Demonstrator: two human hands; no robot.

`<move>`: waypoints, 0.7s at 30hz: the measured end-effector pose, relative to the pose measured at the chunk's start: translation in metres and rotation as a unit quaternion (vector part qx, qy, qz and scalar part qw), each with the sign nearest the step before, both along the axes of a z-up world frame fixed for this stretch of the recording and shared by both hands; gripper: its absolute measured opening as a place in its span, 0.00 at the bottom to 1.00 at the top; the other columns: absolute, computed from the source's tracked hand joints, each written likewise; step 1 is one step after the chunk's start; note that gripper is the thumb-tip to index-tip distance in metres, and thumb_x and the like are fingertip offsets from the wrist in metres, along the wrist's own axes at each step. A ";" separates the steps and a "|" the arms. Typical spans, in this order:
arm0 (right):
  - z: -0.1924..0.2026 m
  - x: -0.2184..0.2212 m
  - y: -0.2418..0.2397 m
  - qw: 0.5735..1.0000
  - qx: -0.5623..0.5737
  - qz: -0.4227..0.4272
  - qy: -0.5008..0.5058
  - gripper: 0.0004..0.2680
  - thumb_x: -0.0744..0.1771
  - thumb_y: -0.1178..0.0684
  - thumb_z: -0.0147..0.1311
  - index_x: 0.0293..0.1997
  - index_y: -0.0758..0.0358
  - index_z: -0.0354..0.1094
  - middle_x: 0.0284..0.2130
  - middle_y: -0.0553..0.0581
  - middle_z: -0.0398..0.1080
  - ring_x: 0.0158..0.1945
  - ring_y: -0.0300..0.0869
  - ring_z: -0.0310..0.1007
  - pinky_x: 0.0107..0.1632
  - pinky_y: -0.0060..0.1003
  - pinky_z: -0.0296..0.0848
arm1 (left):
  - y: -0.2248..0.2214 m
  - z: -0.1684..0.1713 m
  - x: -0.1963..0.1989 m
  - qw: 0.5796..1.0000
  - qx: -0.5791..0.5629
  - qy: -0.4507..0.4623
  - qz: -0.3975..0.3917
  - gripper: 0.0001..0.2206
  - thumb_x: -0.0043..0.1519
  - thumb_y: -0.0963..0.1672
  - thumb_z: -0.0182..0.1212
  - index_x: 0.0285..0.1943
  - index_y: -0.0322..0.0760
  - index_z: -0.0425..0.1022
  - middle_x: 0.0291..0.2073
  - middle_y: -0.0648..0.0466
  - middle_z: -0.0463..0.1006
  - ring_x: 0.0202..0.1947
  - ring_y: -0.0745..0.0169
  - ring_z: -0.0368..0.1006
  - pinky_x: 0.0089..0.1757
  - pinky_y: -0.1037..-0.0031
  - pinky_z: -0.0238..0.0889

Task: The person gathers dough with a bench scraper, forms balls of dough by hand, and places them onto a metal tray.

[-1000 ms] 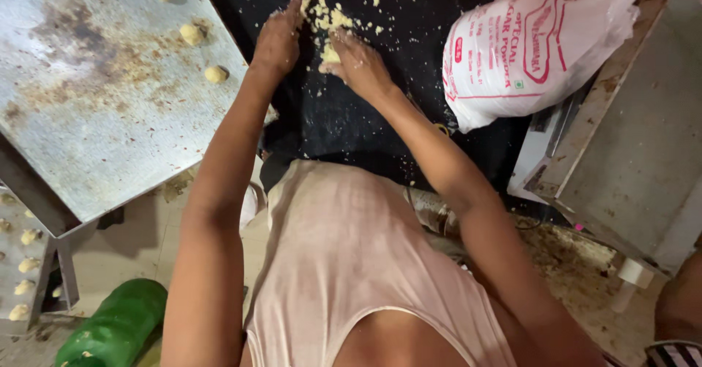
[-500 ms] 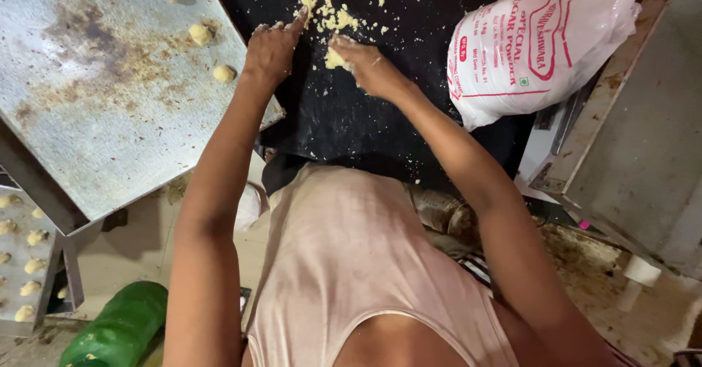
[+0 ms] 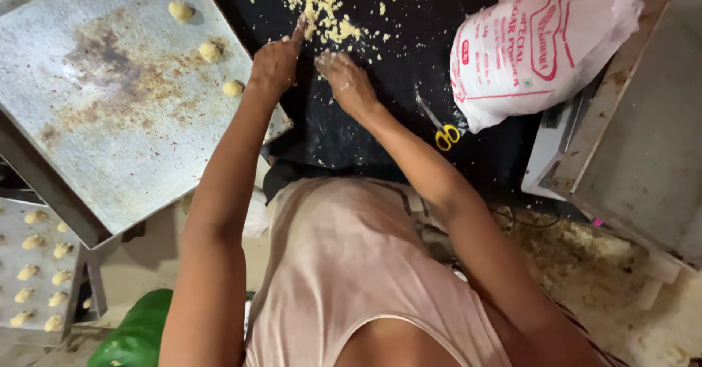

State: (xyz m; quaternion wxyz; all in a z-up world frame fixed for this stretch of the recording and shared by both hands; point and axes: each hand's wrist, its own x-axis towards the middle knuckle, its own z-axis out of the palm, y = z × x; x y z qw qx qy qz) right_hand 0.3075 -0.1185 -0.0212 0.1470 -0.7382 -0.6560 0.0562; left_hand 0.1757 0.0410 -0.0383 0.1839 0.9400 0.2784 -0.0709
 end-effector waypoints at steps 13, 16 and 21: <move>-0.022 0.003 -0.002 0.996 -0.061 0.010 0.058 0.21 0.66 0.73 0.45 0.68 0.65 0.64 0.69 0.66 0.62 0.73 0.52 0.59 0.73 0.45 0.60 | 0.015 -0.005 0.000 0.999 -0.032 0.007 -0.038 0.42 0.60 0.36 0.56 0.83 0.39 0.34 0.49 0.37 0.80 0.46 0.37 0.79 0.46 0.56 0.72; -0.019 0.005 0.002 0.995 -0.065 0.012 0.069 0.18 0.70 0.68 0.50 0.69 0.66 0.62 0.68 0.66 0.62 0.72 0.53 0.61 0.73 0.45 0.63 | 0.020 -0.005 0.002 0.998 -0.022 0.013 -0.048 0.40 0.62 0.36 0.54 0.83 0.37 0.35 0.48 0.37 0.81 0.45 0.38 0.80 0.46 0.57 0.72; -0.005 0.009 0.002 0.990 -0.136 0.014 0.027 0.19 0.66 0.65 0.47 0.65 0.62 0.66 0.67 0.65 0.61 0.66 0.57 0.65 0.61 0.45 0.71 | 0.019 -0.018 -0.001 0.998 -0.003 -0.008 -0.058 0.38 0.63 0.37 0.53 0.83 0.36 0.38 0.45 0.39 0.82 0.45 0.40 0.80 0.47 0.59 0.73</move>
